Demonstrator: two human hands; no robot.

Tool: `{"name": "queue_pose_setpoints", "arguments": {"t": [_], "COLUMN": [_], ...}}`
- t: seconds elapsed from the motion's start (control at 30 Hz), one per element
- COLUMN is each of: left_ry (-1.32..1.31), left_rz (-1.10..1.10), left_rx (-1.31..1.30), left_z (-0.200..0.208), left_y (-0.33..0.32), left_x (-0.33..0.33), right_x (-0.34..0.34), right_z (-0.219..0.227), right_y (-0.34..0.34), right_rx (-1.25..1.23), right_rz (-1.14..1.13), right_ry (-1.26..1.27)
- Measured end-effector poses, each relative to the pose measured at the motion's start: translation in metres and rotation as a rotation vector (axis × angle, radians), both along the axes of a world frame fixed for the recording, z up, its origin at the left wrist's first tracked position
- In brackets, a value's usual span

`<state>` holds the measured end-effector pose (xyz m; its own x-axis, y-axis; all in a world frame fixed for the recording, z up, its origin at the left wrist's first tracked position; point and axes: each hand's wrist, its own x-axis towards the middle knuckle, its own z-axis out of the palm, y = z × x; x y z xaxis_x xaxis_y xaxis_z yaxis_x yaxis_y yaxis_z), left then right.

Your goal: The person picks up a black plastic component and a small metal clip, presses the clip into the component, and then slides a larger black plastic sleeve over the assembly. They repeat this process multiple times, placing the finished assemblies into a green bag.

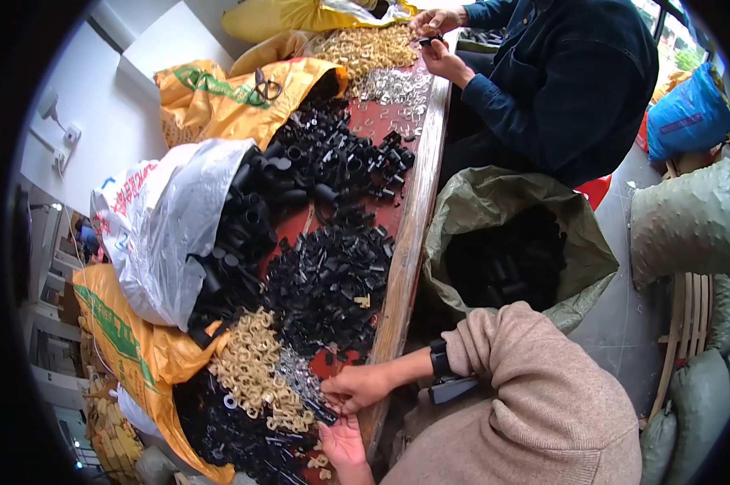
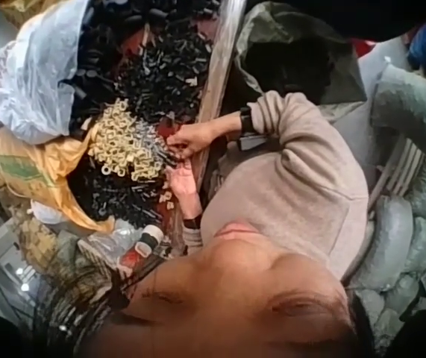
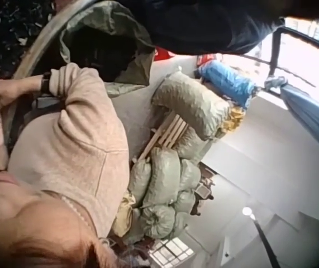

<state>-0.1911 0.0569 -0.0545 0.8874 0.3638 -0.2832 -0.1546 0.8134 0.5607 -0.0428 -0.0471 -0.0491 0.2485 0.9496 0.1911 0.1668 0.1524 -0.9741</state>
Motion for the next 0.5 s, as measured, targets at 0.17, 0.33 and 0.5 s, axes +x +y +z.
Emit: {"name": "queue_pose_setpoints", "arguments": {"t": [0.17, 0.33, 0.5], "left_ry": [0.007, 0.042, -0.013], "left_rz": [-0.037, -0.003, -0.053], "left_rx": [0.03, 0.029, -0.009], "left_z": [0.006, 0.01, 0.009], "left_y": [0.001, 0.002, 0.002], "left_x": [0.005, 0.007, 0.003], "right_x": [0.009, 0.011, 0.012], "right_z": [-0.005, 0.001, 0.005], "right_y": [-0.006, -0.014, -0.009], "right_rx": [0.034, -0.207, -0.273], "right_rz": [0.02, 0.082, 0.12], "right_ry": [0.098, 0.675, 0.608]}}
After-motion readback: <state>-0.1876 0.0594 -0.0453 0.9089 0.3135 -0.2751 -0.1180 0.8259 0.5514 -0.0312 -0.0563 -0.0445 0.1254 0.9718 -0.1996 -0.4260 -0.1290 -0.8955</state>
